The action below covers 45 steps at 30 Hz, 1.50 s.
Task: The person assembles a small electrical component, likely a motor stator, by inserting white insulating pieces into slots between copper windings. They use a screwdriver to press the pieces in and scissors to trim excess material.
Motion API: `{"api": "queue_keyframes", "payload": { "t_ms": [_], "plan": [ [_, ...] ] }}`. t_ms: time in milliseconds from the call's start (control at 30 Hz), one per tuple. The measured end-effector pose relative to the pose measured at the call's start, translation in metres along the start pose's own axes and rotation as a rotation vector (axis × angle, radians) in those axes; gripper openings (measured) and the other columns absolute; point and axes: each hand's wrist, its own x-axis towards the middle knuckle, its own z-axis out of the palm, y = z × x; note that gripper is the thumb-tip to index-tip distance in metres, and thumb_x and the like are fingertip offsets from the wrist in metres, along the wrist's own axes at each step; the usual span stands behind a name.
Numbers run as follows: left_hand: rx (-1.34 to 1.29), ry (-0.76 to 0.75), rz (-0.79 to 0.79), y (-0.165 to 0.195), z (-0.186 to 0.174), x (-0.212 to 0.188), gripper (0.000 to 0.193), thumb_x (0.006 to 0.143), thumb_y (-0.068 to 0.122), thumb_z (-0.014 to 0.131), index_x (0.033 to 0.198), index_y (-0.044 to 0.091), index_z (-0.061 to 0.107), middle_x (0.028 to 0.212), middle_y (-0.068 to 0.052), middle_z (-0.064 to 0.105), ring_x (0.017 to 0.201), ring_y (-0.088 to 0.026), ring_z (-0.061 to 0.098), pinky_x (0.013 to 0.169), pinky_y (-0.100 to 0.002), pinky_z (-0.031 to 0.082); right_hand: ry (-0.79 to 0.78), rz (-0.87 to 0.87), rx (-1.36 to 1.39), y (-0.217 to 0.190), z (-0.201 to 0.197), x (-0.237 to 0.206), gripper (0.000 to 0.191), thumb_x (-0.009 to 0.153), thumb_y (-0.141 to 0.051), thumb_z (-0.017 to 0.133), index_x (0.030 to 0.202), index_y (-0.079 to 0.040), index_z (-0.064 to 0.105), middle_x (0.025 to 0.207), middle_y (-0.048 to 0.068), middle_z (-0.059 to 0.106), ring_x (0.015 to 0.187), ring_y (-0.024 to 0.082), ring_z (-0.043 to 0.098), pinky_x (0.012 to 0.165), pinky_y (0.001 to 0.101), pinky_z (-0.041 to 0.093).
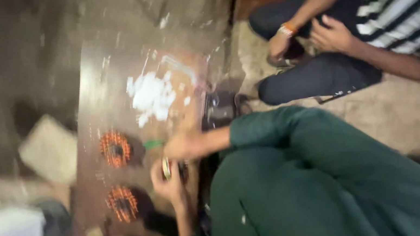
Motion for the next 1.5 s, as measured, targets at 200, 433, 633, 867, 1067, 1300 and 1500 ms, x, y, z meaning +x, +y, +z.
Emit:
{"api": "queue_keyframes", "payload": {
  "t_ms": [200,433,633,867,1067,1300,1500],
  "plan": [
    [0.035,0.088,-0.041,-0.058,-0.015,-0.007,0.035,0.09,0.002,0.077,0.121,-0.004,0.062,0.104,-0.01,0.067,0.087,-0.017,0.062,0.077,-0.032,0.054,0.026,-0.155,-0.165,-0.008,0.028,-0.006,0.01,0.089,-0.017,0.061,0.083,-0.01,0.061,0.078,0.008,0.06,0.069,0.028,0.061,0.06,0.0427,0.05],
    [0.068,-0.138,-0.029,-0.031,0.001,-0.004,0.076,0.086,0.014,0.075,0.149,0.0,0.035,0.146,-0.016,0.045,0.129,-0.026,0.05,0.107,-0.038,0.044,0.014,-0.231,-0.088,0.003,0.012,0.004,0.011,0.087,-0.017,0.061,0.078,-0.011,0.061,0.073,0.009,0.062,0.067,0.03,0.062,0.056,0.0446,0.05],
    [0.099,0.056,-0.138,-0.03,0.001,-0.011,0.063,0.087,0.015,0.068,0.146,0.0,0.052,0.137,-0.014,0.061,0.121,-0.024,0.062,0.101,-0.037,0.051,-0.303,0.284,0.059,0.0,0.021,0.002,0.021,0.095,-0.03,0.065,0.097,-0.01,0.07,0.095,0.012,0.066,0.085,0.032,0.063,0.074,0.0451,0.053],
    [0.053,-0.032,-0.09,-0.061,-0.038,-0.039,0.079,0.093,0.007,0.08,0.16,0.013,0.04,0.153,-0.024,0.029,0.125,-0.034,0.047,0.097,-0.041,0.046,0.086,0.8,0.107,0.023,-0.008,0.023,0.023,0.1,-0.025,0.069,0.113,-0.006,0.075,0.099,0.02,0.074,0.09,0.036,0.07,0.078,0.045,0.054],
    [0.124,-0.084,-0.101,-0.066,-0.041,-0.044,0.07,0.084,0.023,0.084,0.146,0.016,0.053,0.163,-0.02,0.022,0.132,-0.034,0.056,0.104,-0.044,0.054,-0.52,0.801,-0.058,0.026,0.001,0.04,0.03,0.085,-0.032,0.078,0.1,-0.007,0.077,0.092,0.021,0.073,0.086,0.041,0.07,0.075,0.0517,0.054],
    [0.972,-0.068,0.343,-0.045,-0.07,-0.06,0.076,0.074,0.032,0.09,0.14,0.014,0.057,0.15,-0.026,0.036,0.13,-0.044,0.041,0.105,-0.054,0.034,-0.831,0.548,-0.181,0.033,0.028,0.059,0.023,0.087,-0.023,0.076,0.095,-0.001,0.078,0.092,0.027,0.072,0.086,0.043,0.071,0.075,0.0493,0.057],
    [0.636,-0.126,0.437,-0.055,-0.082,-0.04,0.049,0.084,0.009,0.079,0.13,0.01,0.061,0.124,-0.015,0.061,0.12,-0.036,0.056,0.106,-0.047,0.044,-0.16,0.858,0.675,0.028,0.0,0.043,0.014,0.103,-0.012,0.063,0.113,-0.002,0.062,0.098,0.017,0.073,0.085,0.024,0.075,0.072,0.0372,0.059]
  ]
}}
